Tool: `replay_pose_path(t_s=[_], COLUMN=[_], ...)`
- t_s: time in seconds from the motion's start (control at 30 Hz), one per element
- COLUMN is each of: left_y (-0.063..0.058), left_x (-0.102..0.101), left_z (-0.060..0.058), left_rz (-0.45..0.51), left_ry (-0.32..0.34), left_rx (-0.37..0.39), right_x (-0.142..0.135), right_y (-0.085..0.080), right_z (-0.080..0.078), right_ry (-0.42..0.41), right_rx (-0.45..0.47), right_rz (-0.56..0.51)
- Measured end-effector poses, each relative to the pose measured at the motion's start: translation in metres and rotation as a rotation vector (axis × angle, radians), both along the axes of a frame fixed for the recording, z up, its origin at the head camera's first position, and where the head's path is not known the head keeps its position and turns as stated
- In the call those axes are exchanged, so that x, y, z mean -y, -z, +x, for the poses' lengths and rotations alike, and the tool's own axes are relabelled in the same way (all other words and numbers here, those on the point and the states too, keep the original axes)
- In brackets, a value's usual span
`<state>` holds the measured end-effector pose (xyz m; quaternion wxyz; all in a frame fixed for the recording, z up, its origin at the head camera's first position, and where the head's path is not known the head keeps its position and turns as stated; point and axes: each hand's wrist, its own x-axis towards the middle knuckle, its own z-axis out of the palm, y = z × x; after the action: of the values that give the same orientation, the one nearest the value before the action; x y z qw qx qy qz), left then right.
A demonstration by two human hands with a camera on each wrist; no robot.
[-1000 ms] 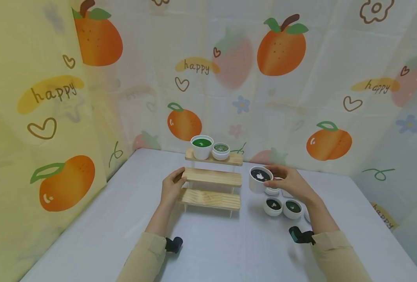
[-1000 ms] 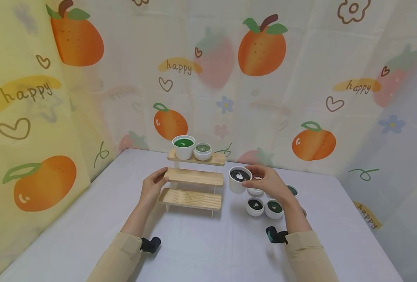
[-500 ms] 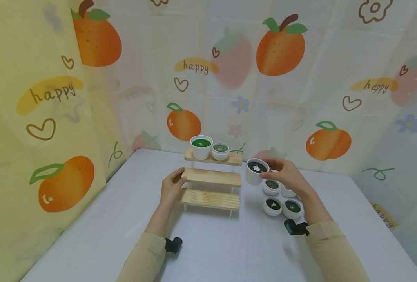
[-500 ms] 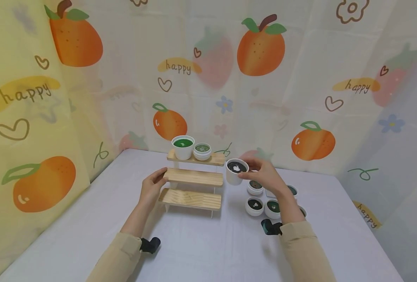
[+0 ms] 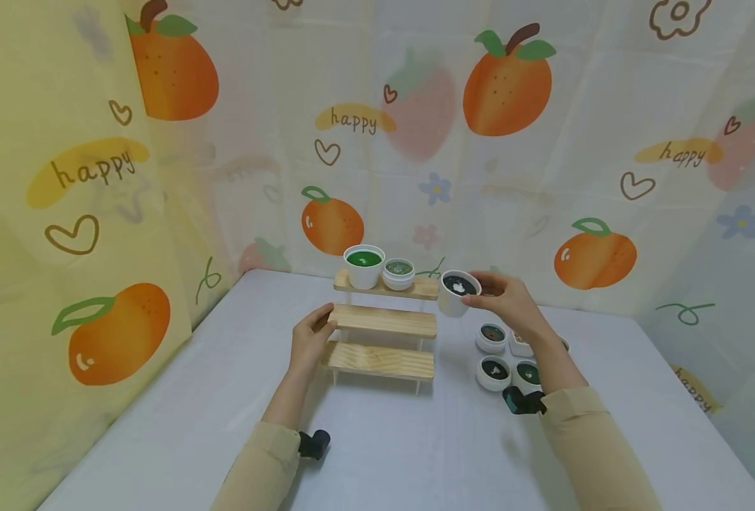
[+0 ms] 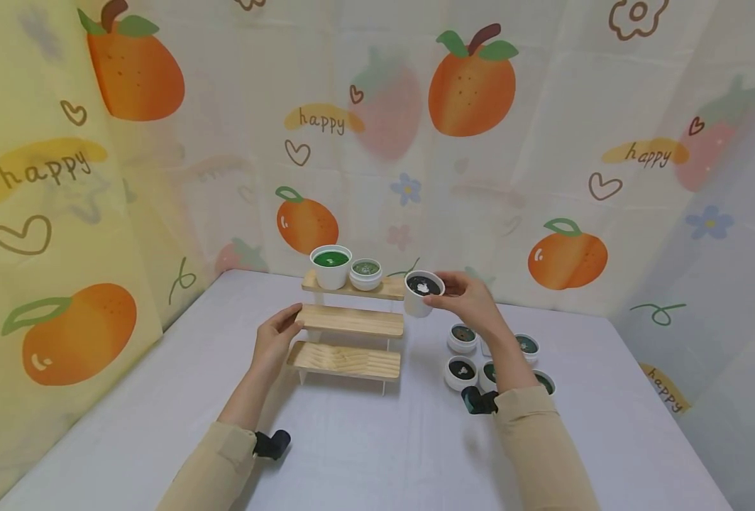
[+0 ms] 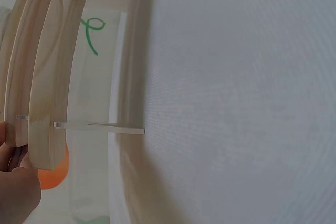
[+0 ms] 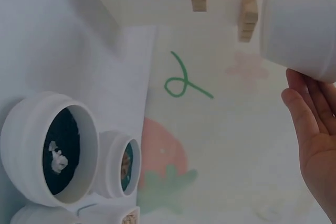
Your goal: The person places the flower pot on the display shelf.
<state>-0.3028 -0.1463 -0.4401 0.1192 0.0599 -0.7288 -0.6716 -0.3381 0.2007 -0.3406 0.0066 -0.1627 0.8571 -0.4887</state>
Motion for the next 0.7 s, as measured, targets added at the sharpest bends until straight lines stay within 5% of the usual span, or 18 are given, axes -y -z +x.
replay_pose_path(t_s=[0.7], left_y=[0.000], left_x=[0.000], left_z=[-0.001], left_rz=[0.001], left_ry=[-0.003], left_rx=[0.007], right_x=[0.025], right_y=[-0.012], right_z=[-0.025], right_ry=[-0.018], right_rx=[0.035], right_rz=[-0.098])
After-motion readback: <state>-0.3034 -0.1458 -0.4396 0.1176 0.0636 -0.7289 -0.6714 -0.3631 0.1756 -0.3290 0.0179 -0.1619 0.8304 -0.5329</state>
